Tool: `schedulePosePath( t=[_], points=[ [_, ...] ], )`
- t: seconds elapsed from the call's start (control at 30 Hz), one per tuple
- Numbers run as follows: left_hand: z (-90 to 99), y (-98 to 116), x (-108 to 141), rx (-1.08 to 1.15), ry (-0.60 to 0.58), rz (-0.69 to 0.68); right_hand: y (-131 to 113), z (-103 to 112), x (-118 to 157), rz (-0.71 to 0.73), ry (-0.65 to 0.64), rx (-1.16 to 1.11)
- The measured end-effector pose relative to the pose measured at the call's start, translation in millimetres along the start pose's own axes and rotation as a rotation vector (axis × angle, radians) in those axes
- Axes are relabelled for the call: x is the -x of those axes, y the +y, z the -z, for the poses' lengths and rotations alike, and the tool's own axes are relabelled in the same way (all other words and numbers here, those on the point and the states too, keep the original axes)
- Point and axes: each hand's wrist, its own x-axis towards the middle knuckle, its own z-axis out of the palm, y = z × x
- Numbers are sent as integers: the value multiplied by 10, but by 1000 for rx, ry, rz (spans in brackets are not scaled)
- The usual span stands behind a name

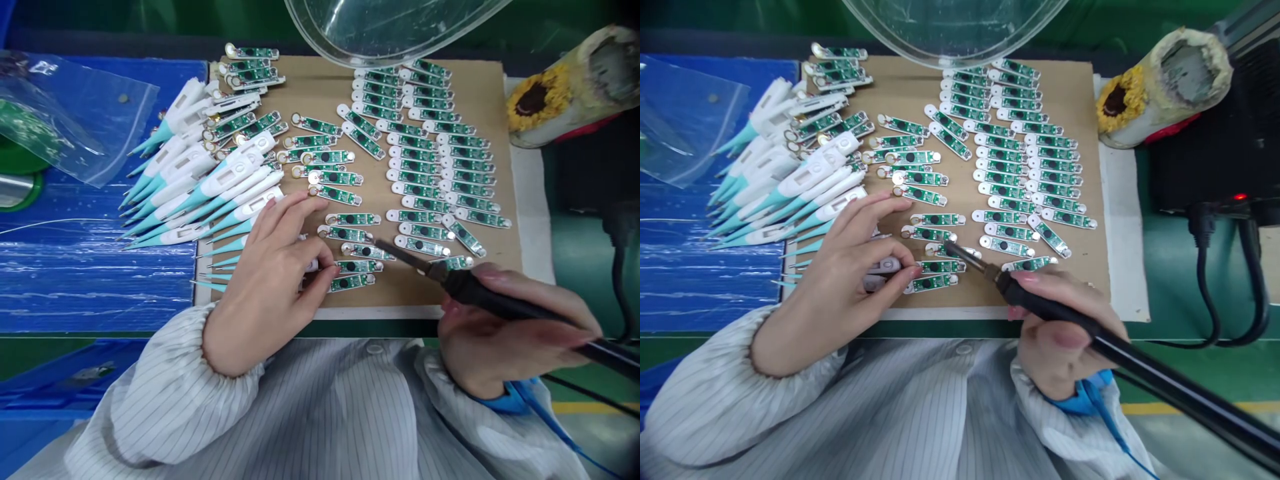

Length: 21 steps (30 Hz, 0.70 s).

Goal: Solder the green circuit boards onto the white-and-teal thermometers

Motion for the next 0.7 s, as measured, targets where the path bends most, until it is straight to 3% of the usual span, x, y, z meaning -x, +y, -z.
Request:
schedulePosePath(
  t=[0.1,0.7],
  points=[
    [-5,3,-3,4,1,3,11,-29,-41,-32,52,-63],
    [-17,1,-4,2,18,-5,71,-85,-43,-10,-12,-104]
  ],
)
